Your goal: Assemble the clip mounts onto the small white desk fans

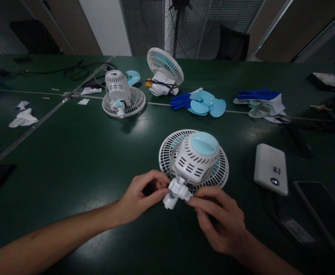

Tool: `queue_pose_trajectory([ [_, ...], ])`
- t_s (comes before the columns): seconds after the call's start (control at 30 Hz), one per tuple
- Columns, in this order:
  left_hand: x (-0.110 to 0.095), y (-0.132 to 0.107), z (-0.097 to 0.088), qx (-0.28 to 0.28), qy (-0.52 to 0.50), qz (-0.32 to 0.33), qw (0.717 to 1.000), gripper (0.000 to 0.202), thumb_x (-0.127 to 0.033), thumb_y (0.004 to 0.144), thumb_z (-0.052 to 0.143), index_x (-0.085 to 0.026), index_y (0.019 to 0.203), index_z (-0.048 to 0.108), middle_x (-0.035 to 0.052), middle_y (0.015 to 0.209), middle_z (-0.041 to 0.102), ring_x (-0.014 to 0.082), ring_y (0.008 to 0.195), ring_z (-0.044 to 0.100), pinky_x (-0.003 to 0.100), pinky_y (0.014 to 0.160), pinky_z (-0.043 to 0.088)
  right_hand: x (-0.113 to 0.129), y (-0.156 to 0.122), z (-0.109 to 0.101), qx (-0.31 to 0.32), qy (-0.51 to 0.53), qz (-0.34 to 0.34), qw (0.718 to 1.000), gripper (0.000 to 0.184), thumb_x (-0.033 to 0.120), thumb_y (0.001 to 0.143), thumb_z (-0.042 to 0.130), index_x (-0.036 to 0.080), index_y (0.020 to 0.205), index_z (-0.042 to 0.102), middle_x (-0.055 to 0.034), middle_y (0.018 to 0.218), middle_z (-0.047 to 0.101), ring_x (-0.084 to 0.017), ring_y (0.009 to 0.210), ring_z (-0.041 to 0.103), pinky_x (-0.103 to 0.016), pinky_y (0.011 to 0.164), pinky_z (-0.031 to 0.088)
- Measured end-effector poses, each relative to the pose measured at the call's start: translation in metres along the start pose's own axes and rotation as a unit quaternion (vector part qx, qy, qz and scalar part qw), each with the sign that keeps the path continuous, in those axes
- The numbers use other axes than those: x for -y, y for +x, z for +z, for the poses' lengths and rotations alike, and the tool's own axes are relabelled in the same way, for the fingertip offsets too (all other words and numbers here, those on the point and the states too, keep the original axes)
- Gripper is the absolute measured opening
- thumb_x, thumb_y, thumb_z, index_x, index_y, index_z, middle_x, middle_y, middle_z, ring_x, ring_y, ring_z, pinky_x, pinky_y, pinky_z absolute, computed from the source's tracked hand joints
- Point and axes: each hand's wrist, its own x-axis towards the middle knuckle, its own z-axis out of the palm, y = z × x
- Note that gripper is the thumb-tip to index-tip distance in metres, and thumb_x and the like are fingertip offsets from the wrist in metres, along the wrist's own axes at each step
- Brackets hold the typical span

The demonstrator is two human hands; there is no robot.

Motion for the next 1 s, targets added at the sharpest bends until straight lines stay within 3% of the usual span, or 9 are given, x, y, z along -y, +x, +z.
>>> queue_pose_trajectory([
  [0.13,-0.003,0.001,0.001,0.000,0.006,-0.001,1.000,0.017,-0.024,0.099,0.071,-0.015,0.113,0.069,0.0042,0.092,0.068,0.0119,0.079,0.062,0.022,0.071,0.050,0.000,0.001,0.002,-0.012,-0.018,0.013,1.000,0.036,0.005,0.093,0.052,0.019,0.120,0.072,-0.0046,0.098,0.069,-0.013,0.080,0.069,-0.025,0.061,0.054],
  [0.27,-0.004,0.002,0.001,0.004,0.009,0.000,1.000,0.017,-0.024,0.099,0.071,-0.015,0.114,0.069,0.0043,0.093,0.068,0.0122,0.080,0.063,0.023,0.071,0.050,-0.001,0.000,0.008,-0.038,-0.017,0.062,0.997,0.026,0.004,0.093,0.054,0.018,0.106,0.072,-0.0057,0.099,0.070,-0.014,0.081,0.070,-0.025,0.064,0.056],
  [0.4,-0.002,0.001,0.000,0.004,0.009,0.003,1.000,0.016,-0.023,0.099,0.070,-0.016,0.114,0.069,0.0039,0.093,0.068,0.0120,0.081,0.063,0.022,0.072,0.051,0.000,-0.001,0.007,-0.019,-0.016,0.031,0.999,0.026,0.005,0.092,0.053,0.018,0.103,0.073,-0.0057,0.097,0.070,-0.014,0.082,0.070,-0.027,0.063,0.054],
  [0.57,-0.002,0.001,0.000,0.004,0.009,0.008,1.000,0.015,-0.022,0.100,0.069,-0.016,0.114,0.070,0.0043,0.093,0.068,0.0124,0.082,0.063,0.023,0.074,0.051,0.000,-0.002,0.002,0.001,-0.005,0.011,1.000,0.039,0.004,0.093,0.050,0.018,0.122,0.071,-0.0058,0.100,0.069,-0.013,0.080,0.070,-0.026,0.060,0.054],
  [0.77,-0.004,0.002,0.000,0.014,0.026,0.004,1.000,0.015,-0.024,0.100,0.069,-0.015,0.113,0.071,0.0051,0.094,0.068,0.0129,0.081,0.063,0.023,0.071,0.050,-0.001,0.000,0.008,-0.031,-0.007,0.055,0.998,0.026,0.004,0.092,0.053,0.018,0.103,0.072,-0.0059,0.097,0.070,-0.015,0.080,0.070,-0.027,0.062,0.055],
  [1.0,-0.002,0.001,0.000,0.002,0.016,0.007,1.000,0.015,-0.023,0.100,0.069,-0.016,0.114,0.070,0.0043,0.093,0.068,0.0125,0.081,0.063,0.023,0.073,0.051,-0.001,0.000,-0.002,0.001,0.012,0.008,1.000,0.036,0.003,0.092,0.049,0.018,0.113,0.073,-0.0052,0.098,0.068,-0.013,0.078,0.069,-0.026,0.059,0.053],
])
